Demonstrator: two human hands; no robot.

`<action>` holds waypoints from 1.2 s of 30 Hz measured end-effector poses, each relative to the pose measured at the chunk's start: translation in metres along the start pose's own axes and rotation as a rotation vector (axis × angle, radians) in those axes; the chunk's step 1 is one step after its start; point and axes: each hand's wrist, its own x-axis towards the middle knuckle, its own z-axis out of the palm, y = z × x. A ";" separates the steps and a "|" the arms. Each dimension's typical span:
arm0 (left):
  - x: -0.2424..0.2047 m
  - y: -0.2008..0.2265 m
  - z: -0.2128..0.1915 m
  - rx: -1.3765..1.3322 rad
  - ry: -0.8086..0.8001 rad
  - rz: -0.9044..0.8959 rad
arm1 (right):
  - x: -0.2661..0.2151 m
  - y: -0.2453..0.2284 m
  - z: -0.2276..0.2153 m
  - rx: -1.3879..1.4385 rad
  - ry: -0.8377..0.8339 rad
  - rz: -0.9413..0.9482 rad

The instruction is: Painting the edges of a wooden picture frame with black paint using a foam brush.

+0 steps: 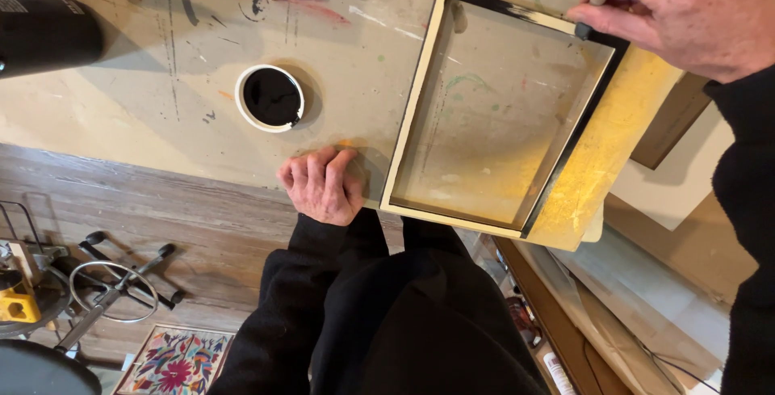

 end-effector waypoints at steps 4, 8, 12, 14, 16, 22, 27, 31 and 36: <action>-0.004 -0.003 0.002 0.000 -0.002 -0.002 | 0.005 0.005 0.010 0.078 0.080 -0.091; -0.005 -0.004 0.002 0.003 -0.004 -0.007 | 0.041 -0.025 -0.013 0.009 0.056 -0.029; -0.005 -0.006 0.004 0.007 0.006 0.002 | 0.058 -0.032 -0.015 0.007 0.039 -0.020; -0.005 -0.005 0.004 0.006 0.006 0.001 | 0.053 -0.024 -0.004 0.007 0.039 -0.044; -0.003 -0.004 0.004 0.011 0.012 0.001 | 0.044 -0.011 0.015 0.162 0.152 -0.132; -0.006 -0.005 0.003 -0.007 0.019 0.008 | 0.047 -0.032 0.002 0.170 0.216 -0.008; -0.004 -0.004 0.003 -0.013 0.024 0.012 | 0.021 -0.031 0.005 0.146 0.285 -0.053; -0.003 -0.003 0.000 -0.005 0.001 0.014 | -0.006 -0.029 0.004 0.358 0.287 0.068; -0.005 -0.003 0.003 0.007 -0.011 0.026 | -0.031 -0.022 -0.007 0.407 0.230 0.174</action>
